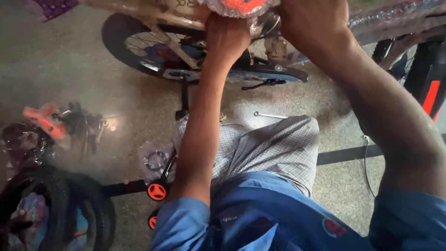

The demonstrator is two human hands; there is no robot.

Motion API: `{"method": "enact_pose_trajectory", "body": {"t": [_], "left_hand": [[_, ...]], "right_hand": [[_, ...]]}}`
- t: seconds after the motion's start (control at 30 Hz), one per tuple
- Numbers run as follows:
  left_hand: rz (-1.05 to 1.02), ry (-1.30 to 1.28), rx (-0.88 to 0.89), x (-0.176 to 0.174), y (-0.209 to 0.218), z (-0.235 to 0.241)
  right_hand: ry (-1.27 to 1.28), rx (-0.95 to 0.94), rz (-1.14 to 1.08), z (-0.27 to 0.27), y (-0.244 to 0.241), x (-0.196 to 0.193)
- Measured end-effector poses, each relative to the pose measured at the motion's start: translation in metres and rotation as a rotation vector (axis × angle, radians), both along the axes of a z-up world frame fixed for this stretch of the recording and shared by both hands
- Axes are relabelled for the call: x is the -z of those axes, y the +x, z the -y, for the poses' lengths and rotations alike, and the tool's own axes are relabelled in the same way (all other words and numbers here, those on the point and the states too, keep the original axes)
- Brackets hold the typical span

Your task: The person is assembling a bicycle, specifically attaching the rear wheel to the frame. They use a wrench to tighten the nuts on the wheel axle, ensuring the wheel is securely fastened. The person also removes protective plastic wrapping from the frame and adjusts the wheel's position.

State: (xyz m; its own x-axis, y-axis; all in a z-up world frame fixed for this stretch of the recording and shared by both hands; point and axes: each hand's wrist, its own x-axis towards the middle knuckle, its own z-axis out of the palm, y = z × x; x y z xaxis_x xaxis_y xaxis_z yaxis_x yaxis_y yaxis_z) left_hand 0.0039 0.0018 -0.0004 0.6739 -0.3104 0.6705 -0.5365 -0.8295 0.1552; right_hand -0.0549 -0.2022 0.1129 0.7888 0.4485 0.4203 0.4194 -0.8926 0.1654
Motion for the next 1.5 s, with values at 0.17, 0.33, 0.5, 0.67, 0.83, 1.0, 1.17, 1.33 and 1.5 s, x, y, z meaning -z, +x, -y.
{"method": "enact_pose_trajectory", "body": {"t": [0.17, 0.33, 0.5, 0.67, 0.83, 1.0, 1.17, 1.33, 1.5], "left_hand": [[0.254, -0.054, 0.031, -0.007, -0.015, -0.002], [0.175, -0.012, -0.066, -0.021, -0.030, 0.002], [0.127, -0.124, 0.050, -0.024, -0.030, -0.001], [-0.001, -0.048, 0.061, -0.029, -0.027, -0.001], [0.078, -0.102, 0.089, -0.022, -0.022, -0.002], [0.122, -0.087, 0.067, -0.015, -0.015, 0.003], [0.132, -0.117, 0.074, -0.015, -0.017, 0.003], [0.153, -0.132, 0.071, -0.016, -0.022, 0.002], [-0.076, -0.028, 0.041, -0.023, -0.020, 0.003]], "right_hand": [[-0.167, 0.088, 0.136, 0.008, -0.009, 0.024], [-0.036, 0.014, 0.320, 0.023, -0.003, 0.052], [0.652, 0.014, 0.357, -0.022, -0.002, 0.108], [1.089, 0.066, 0.345, -0.064, 0.000, 0.159], [0.644, -0.081, 0.070, 0.005, -0.018, 0.100], [0.007, 0.083, 0.024, 0.014, -0.009, 0.028], [-0.111, 0.026, 0.206, 0.026, -0.004, 0.039], [0.684, -0.057, 0.344, -0.013, 0.007, 0.122], [1.202, 0.008, 0.089, -0.047, -0.002, 0.165]]}}
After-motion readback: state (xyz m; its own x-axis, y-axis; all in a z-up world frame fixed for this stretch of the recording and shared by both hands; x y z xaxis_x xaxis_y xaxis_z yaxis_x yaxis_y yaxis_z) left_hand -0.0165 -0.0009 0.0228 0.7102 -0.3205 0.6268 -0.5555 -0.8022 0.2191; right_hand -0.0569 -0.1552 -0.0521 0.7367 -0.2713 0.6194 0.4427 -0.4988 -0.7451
